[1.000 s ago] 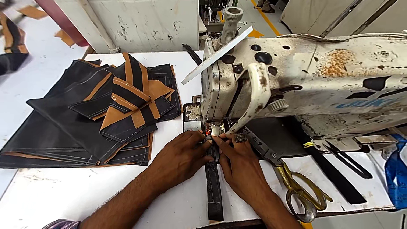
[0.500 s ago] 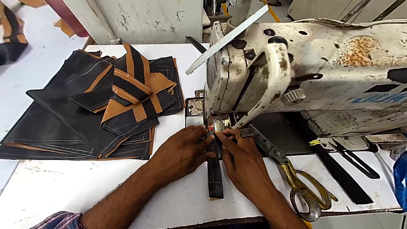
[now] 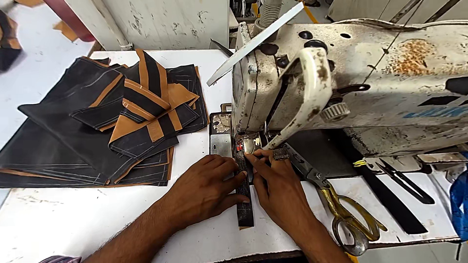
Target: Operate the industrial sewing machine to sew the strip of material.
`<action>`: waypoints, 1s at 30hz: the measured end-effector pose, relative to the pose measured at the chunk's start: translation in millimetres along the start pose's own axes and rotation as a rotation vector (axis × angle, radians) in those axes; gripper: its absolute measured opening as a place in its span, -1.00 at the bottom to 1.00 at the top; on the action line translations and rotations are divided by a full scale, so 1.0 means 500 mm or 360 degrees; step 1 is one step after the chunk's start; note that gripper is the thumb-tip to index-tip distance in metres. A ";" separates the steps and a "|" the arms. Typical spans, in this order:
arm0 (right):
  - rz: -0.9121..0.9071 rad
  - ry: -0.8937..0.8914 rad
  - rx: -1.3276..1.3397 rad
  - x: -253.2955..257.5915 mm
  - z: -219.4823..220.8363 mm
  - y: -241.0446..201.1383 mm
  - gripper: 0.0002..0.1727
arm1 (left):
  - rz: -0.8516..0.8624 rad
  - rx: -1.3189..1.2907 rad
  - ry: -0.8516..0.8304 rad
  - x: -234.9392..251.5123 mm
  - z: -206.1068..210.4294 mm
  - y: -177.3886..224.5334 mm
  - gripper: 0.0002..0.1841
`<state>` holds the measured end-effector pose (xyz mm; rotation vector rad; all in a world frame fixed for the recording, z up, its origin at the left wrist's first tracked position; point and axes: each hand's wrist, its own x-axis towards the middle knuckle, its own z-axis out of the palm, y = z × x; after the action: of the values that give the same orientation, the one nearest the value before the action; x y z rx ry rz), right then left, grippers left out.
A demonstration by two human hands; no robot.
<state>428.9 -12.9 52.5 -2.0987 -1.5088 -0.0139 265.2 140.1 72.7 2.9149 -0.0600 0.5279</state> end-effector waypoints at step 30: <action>0.0019 0.0027 0.0002 0.002 0.008 0.001 -0.54 | 0.0027 -0.0067 -0.0013 -0.002 0.005 -0.034 -0.52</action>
<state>428.2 -10.3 49.1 -2.1013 -1.4862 -0.0264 266.5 156.5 67.1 2.8785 -0.0958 0.5108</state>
